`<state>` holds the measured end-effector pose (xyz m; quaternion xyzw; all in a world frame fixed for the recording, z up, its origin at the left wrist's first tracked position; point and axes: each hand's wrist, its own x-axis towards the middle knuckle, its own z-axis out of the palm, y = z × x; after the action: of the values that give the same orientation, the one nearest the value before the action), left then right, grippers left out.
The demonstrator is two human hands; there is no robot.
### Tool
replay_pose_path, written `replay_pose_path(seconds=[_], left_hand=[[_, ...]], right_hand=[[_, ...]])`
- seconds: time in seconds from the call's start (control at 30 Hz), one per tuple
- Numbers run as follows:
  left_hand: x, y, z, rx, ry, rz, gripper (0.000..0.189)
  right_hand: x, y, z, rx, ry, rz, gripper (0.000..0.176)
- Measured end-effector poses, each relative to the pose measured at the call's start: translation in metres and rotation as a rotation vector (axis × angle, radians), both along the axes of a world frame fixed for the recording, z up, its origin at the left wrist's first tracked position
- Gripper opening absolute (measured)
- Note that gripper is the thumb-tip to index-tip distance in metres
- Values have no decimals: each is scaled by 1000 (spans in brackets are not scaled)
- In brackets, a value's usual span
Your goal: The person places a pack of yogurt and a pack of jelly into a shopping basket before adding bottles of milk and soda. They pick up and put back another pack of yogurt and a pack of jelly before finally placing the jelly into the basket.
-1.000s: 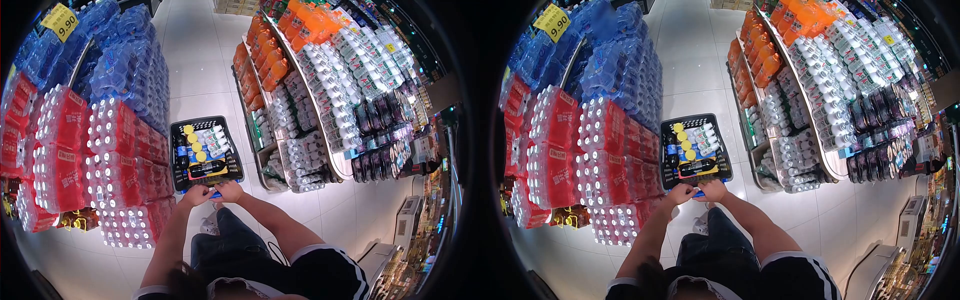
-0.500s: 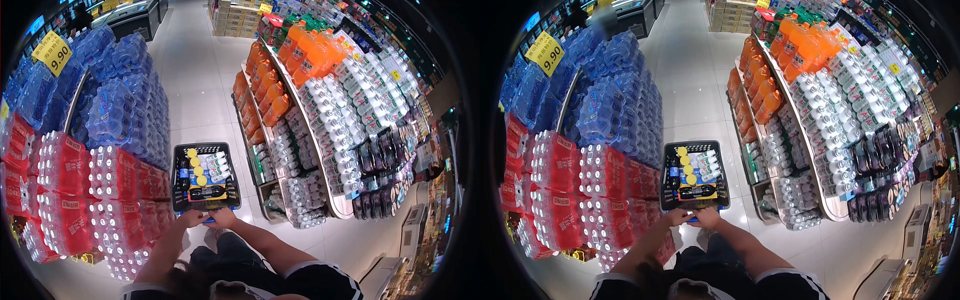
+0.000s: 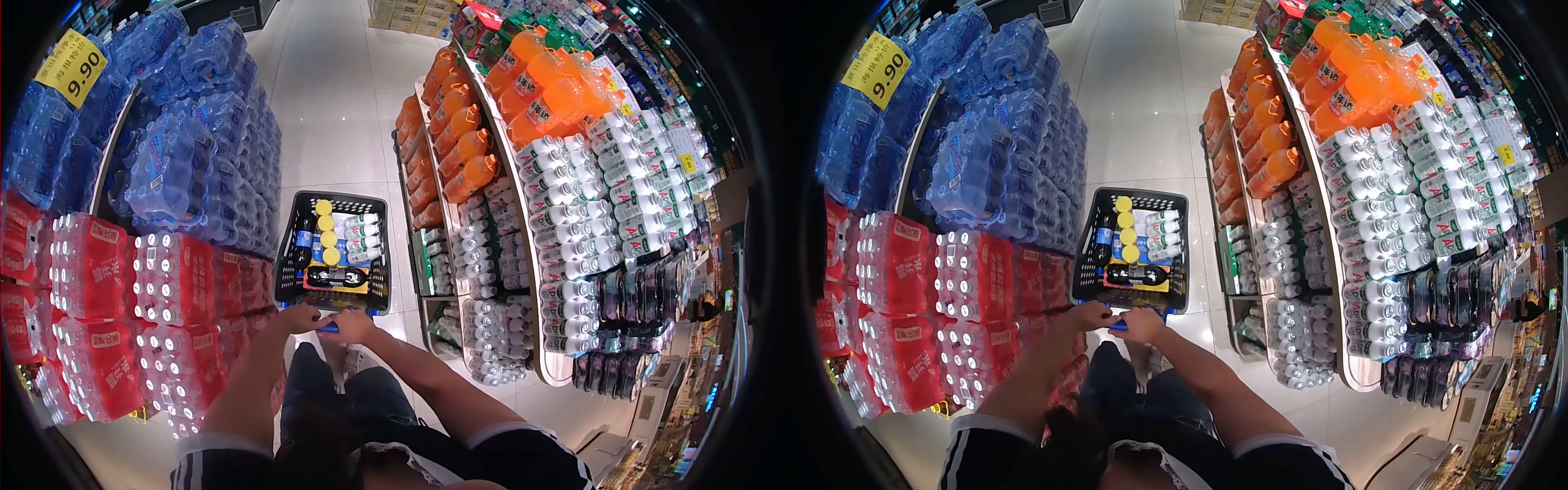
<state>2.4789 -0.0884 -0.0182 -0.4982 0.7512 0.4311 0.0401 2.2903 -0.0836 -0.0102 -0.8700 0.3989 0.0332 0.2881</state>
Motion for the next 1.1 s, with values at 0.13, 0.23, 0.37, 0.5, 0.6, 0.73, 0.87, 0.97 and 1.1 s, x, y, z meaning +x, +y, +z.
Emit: replay_pose_path(seconds=[0.13, 0.23, 0.37, 0.5, 0.6, 0.73, 0.87, 0.97, 1.1], left_hand=[[2, -32, -8, 38, 59, -42, 57], [2, -49, -12, -34, 147, -71, 51], [-2, -70, -2, -57, 115, -67, 44], [-1, -68, 2, -428, 287, 127, 19], [-8, -69, 3, -514, 346, 182, 16], [-4, -84, 0, -560, 356, 160, 13], [-8, -94, 13, -590, 380, 128, 11], [-9, -106, 14, -606, 387, 140, 9], [-15, -131, 18, -591, 378, 134, 8]], right_hand=[[-2, -23, 0, -53, -53, -21, 41], [-2, -35, 5, -125, -58, -49, 41], [-4, -50, 7, -168, -19, -63, 42], [-3, -60, 14, -218, 25, -92, 42], [-11, -65, 3, -220, -18, -96, 41], [-6, -77, 12, -245, -35, -130, 42], [-11, -85, 12, -282, -47, -155, 49], [-13, -95, 15, -305, -41, -159, 48], [-18, -119, 11, -353, -60, -155, 49]])
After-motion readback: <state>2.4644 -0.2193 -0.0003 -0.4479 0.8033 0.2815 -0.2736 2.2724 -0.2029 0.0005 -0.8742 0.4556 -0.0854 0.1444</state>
